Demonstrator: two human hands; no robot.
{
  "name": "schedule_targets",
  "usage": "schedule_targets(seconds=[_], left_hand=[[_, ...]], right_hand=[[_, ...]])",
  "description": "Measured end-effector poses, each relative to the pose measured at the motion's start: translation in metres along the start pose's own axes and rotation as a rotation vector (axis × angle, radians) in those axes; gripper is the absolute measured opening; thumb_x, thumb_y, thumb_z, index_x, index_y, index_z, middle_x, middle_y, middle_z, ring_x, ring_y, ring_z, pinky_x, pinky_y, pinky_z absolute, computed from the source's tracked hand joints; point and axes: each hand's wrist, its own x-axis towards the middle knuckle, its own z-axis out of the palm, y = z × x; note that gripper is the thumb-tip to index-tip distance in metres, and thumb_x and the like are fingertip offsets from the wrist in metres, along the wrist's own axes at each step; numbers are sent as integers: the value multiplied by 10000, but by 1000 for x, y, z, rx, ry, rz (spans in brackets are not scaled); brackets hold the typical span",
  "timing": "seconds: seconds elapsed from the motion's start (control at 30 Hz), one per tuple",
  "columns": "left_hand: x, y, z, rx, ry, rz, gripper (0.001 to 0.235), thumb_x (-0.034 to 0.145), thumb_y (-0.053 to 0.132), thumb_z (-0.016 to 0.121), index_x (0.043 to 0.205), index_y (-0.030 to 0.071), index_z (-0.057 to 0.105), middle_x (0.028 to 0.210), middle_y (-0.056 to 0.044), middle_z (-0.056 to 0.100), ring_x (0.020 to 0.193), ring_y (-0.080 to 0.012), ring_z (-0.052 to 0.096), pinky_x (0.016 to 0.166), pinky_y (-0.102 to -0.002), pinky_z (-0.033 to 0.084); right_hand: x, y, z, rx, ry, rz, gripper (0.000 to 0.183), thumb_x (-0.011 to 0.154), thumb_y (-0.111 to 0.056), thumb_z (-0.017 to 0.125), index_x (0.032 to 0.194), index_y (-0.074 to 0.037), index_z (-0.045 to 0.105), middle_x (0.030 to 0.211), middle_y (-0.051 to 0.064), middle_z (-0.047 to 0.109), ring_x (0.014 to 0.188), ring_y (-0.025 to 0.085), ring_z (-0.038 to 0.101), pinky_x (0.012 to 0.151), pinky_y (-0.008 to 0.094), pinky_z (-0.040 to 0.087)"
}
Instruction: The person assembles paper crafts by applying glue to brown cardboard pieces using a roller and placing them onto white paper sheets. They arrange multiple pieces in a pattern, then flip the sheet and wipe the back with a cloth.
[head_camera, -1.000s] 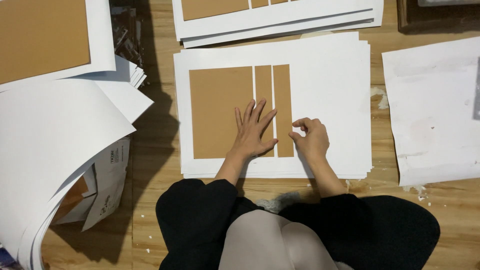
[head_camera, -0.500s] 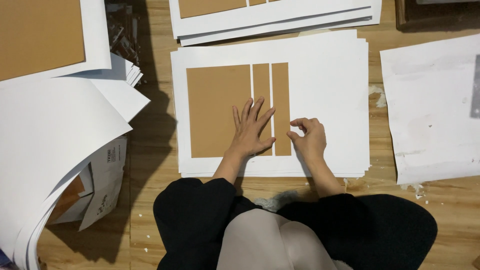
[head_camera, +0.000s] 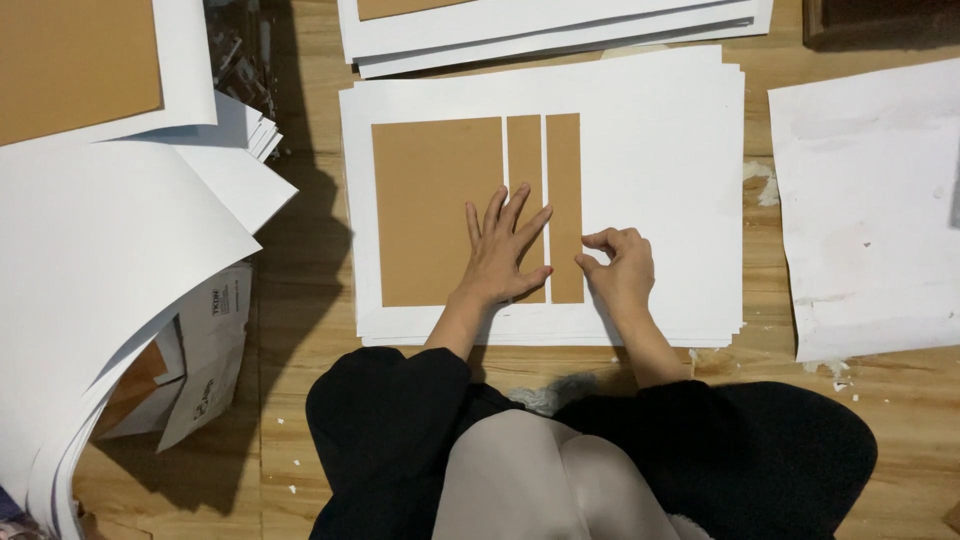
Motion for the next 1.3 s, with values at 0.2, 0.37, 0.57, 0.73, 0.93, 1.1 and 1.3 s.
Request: schedule_targets(seconds=[0.2, 0.37, 0.57, 0.73, 0.93, 1.1, 1.3], left_hand=[[0, 1, -1, 8, -12, -1, 793, 642, 518, 598, 1368, 363, 319, 1489, -12, 148, 1373, -301, 45, 1040, -588, -105], [1, 2, -1, 8, -6, 4, 797, 639, 509, 605, 1368, 359, 320, 1489, -12, 146, 1372, -306, 43, 1035, -598, -105], [1, 1, 2, -10, 13, 7, 810, 625, 497, 624, 1365, 355, 327, 1487, -13, 154, 1370, -304, 47, 1030, -590, -124], [0, 2, 0, -21, 14, -1, 793, 628, 465, 640, 1357, 332, 354, 1487, -22, 161, 1370, -308, 50, 1033, -593, -115], [0, 1, 1, -7, 27, 12, 804, 632, 458, 651, 1363, 339, 337, 1487, -23, 159, 1370, -310, 55, 1036, -597, -111], [0, 0, 3, -2, 34, 13, 790, 642, 460, 643, 1362, 347, 337, 1487, -16, 161, 1371, -302, 50, 1035, -593, -117], [1, -2, 5, -1, 39, 16, 796, 638, 468, 637, 1364, 355, 332, 1487, -12, 159, 1373, -299, 47, 1034, -591, -122]], right_hand=[[1, 6, 3, -9, 9, -4, 209, 673, -56, 758, 846, -106, 652, 845, 36, 493, 912, 217, 495, 820, 291, 434], [2, 7, 5, -23, 18, 7, 209, 677, -56, 754, 847, -123, 653, 850, 18, 494, 928, 203, 488, 839, 280, 421], [1, 7, 4, -10, 21, 2, 201, 685, -60, 751, 843, -129, 650, 849, 6, 490, 928, 196, 472, 835, 270, 408], [1, 8, 6, 8, 25, 0, 188, 701, -68, 744, 848, -132, 647, 840, -5, 485, 922, 188, 460, 857, 284, 375], [3, 15, 10, -15, 31, -32, 185, 707, -92, 749, 848, -148, 644, 846, -23, 483, 899, 182, 448, 830, 296, 361], [2, 12, 9, -16, 25, -15, 179, 707, -101, 751, 841, -147, 642, 839, -21, 483, 906, 182, 452, 832, 308, 351], [3, 16, 10, -12, 36, -22, 174, 708, -105, 750, 832, -157, 640, 834, -27, 479, 894, 179, 450, 820, 304, 346]])
